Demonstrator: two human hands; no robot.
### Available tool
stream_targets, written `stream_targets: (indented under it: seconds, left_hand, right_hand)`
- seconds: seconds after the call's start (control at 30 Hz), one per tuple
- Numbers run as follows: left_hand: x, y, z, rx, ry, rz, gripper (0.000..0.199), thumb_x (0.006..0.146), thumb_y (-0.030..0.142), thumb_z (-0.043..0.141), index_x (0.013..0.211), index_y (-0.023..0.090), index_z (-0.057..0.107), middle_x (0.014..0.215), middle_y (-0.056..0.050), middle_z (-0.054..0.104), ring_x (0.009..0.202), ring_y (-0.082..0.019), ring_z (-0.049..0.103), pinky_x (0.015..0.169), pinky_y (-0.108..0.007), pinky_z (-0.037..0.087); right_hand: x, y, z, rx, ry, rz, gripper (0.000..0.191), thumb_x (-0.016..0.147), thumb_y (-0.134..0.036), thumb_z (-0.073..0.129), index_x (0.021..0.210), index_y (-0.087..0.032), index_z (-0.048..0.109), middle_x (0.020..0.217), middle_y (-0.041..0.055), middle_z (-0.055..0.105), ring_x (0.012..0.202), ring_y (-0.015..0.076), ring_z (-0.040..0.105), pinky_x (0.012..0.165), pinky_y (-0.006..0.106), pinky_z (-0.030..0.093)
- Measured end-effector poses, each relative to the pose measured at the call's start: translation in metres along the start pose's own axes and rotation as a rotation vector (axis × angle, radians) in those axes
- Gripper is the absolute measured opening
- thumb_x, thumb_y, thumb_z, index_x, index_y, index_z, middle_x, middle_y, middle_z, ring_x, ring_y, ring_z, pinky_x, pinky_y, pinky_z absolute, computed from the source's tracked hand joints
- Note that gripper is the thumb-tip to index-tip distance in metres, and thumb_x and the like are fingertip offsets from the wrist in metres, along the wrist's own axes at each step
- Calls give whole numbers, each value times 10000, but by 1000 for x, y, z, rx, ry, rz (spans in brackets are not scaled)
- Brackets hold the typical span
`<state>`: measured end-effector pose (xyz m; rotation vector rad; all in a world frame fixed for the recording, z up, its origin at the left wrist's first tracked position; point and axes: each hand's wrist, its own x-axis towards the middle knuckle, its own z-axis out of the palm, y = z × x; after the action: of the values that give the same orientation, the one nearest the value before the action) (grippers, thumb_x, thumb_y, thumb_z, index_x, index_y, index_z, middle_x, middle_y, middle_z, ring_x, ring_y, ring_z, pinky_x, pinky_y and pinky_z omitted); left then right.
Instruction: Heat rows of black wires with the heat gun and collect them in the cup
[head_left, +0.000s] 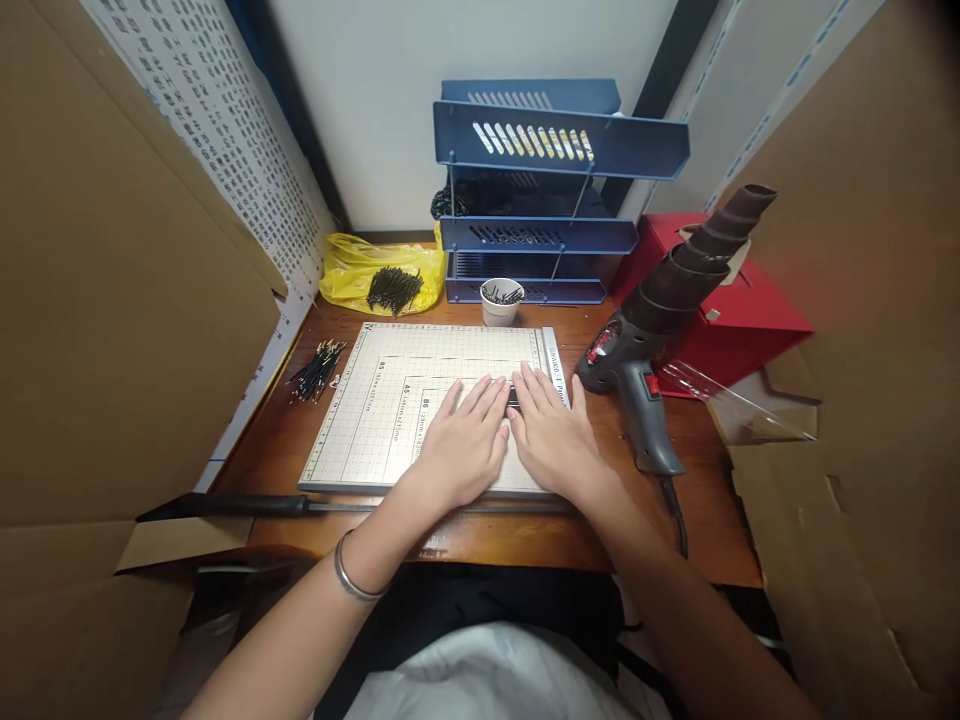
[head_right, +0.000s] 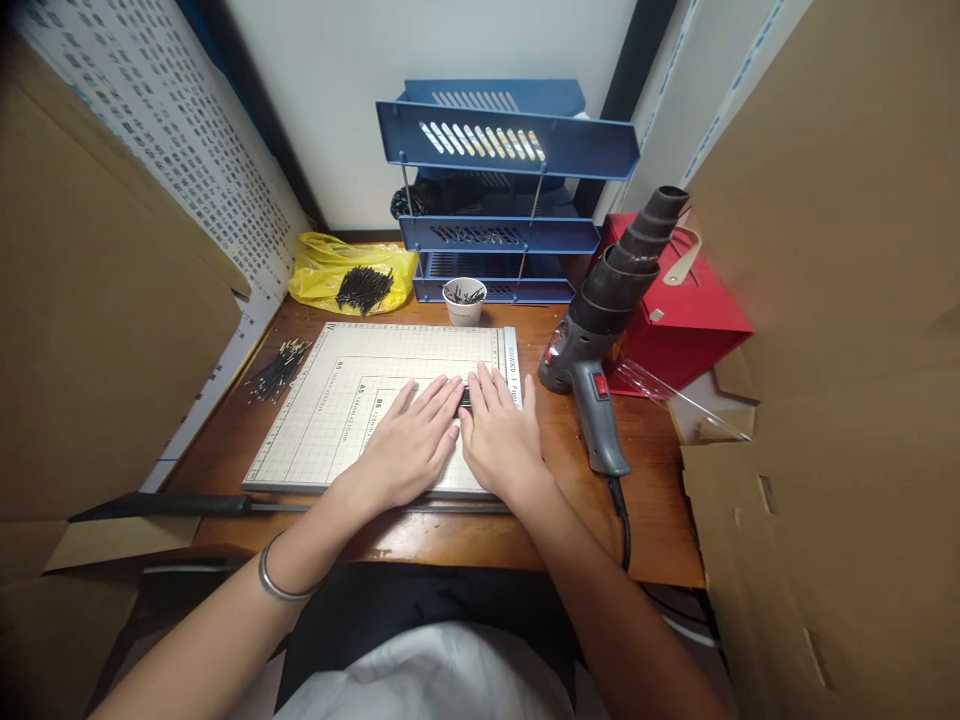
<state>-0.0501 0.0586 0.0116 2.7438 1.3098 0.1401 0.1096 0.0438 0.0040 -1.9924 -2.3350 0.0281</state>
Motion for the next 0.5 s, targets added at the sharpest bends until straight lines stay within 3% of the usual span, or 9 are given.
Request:
stream_targets:
  seconds: [0.5]
  left_hand:
    - [1,2,2,-8,-26,-29,597,1067,316,241,1623,99,265,1699,-94,246,1588,-238,186,1292,-524,140]
  right_hand:
    - [0,1,3,97,61,-8,526,1072,-309,267,1519,-87,431,1652,146,337,1540,286,303,1238,668,119]
